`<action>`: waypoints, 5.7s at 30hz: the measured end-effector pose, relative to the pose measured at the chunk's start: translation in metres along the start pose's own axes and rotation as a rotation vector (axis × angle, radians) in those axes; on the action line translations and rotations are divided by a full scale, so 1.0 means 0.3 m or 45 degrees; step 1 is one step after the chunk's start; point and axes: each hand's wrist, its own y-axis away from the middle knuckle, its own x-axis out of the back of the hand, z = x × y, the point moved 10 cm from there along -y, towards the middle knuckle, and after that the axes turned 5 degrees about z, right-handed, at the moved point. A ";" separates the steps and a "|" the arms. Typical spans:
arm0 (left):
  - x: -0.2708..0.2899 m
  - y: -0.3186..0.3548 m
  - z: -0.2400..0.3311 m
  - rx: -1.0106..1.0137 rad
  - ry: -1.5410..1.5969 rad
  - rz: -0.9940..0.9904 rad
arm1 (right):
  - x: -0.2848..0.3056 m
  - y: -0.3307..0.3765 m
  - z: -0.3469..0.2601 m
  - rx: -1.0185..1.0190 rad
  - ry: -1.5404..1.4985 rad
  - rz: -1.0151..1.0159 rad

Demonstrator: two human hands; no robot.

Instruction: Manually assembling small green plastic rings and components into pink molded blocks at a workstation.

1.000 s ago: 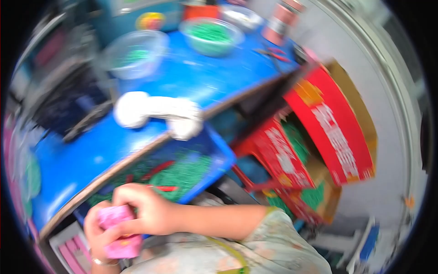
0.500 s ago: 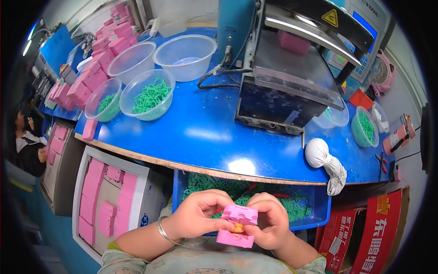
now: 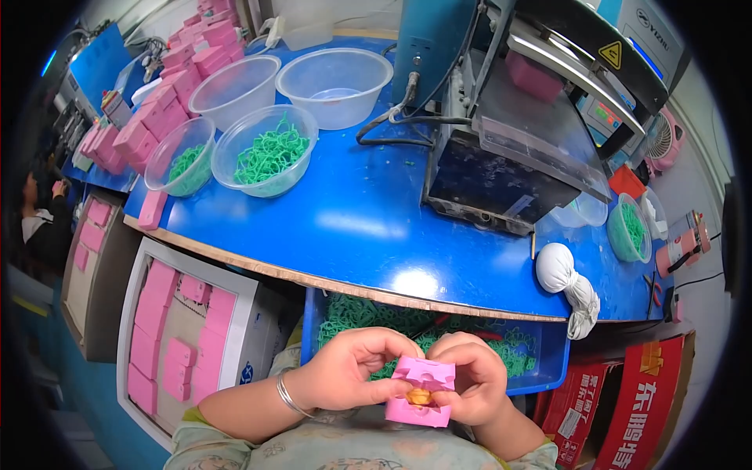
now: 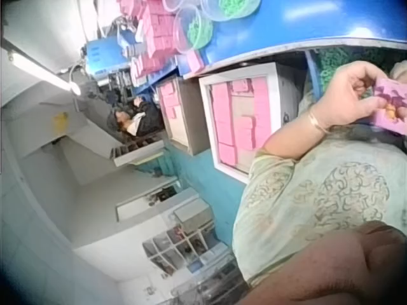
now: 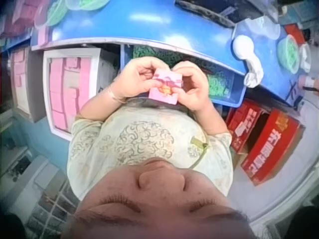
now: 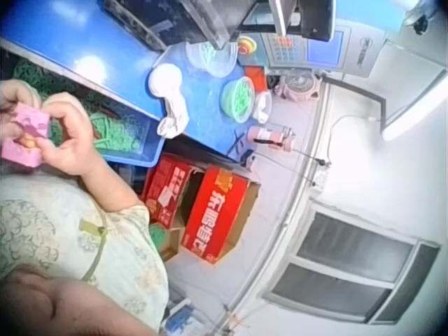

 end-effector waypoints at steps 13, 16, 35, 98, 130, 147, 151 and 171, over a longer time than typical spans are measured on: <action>0.030 -0.008 0.071 -0.306 -0.802 0.153 | -0.032 0.019 0.104 -0.447 0.293 -0.050; 0.041 -0.015 -0.021 0.108 -0.205 0.156 | -0.032 0.008 0.069 -0.299 0.524 -0.098; -0.068 0.004 0.078 -0.353 -0.872 -0.076 | 0.031 -0.016 -0.066 0.018 0.639 0.183; -0.149 -0.042 0.515 -0.894 -1.685 0.134 | 0.093 0.095 -0.107 -1.051 -1.215 -0.150; -0.196 -0.011 0.314 -0.883 -1.910 0.039 | -0.010 0.278 0.132 -1.046 -0.452 -0.275; 0.008 -0.090 0.396 -0.812 -0.641 0.024 | 0.153 -0.094 -0.278 -0.607 -1.375 0.028; -0.053 -0.045 0.414 -1.112 -1.681 0.203 | 0.172 -0.143 -0.274 -0.495 -1.292 -0.015; 0.074 -0.107 0.321 -0.419 0.463 -0.084 | 0.451 -0.298 -0.163 -0.092 -0.177 0.708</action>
